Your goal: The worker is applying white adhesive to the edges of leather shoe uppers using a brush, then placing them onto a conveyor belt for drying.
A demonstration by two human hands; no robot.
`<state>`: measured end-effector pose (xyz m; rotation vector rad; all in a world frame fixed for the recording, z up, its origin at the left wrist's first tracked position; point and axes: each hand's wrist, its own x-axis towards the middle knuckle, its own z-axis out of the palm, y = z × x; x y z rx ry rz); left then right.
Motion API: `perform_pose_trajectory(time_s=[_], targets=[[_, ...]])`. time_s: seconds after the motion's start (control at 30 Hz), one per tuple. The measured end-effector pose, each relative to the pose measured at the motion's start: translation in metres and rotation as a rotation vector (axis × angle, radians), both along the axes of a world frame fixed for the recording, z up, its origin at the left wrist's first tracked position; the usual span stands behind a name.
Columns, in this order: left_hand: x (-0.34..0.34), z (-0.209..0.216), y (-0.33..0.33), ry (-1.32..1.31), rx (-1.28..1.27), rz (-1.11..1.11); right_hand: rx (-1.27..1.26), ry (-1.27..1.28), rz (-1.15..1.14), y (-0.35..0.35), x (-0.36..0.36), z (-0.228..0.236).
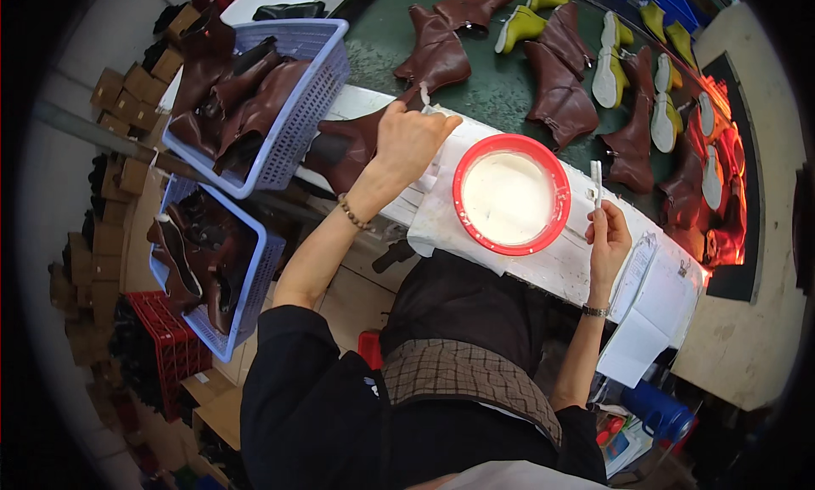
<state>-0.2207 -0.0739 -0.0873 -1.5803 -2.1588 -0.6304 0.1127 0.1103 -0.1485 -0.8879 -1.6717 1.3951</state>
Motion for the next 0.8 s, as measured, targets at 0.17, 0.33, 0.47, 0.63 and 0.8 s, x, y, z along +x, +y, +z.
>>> perform_pose_trajectory(time_s=[0.17, 0.33, 0.47, 0.63, 0.8], targets=[[0.002, 0.001, 0.013, -0.187, -0.274, 0.015, -0.014, -0.021, 0.005, -0.001, 0.006, -0.011], [-0.010, -0.004, 0.017, -0.142, -0.308, -0.030, -0.098, 0.017, -0.021, 0.005, 0.006, -0.033], [-0.025, -0.006, 0.022, 0.099, -0.202, -0.134, -0.244, 0.126, -0.042, 0.008, 0.009, -0.048], [-0.024, -0.008, 0.026, 0.029, -0.205, -0.062, -0.218, 0.096, -0.036, 0.005, 0.006, -0.049], [-0.023, -0.015, 0.032, 0.101, -0.267, -0.056, -0.215, 0.095, -0.033, 0.005, 0.007, -0.047]])
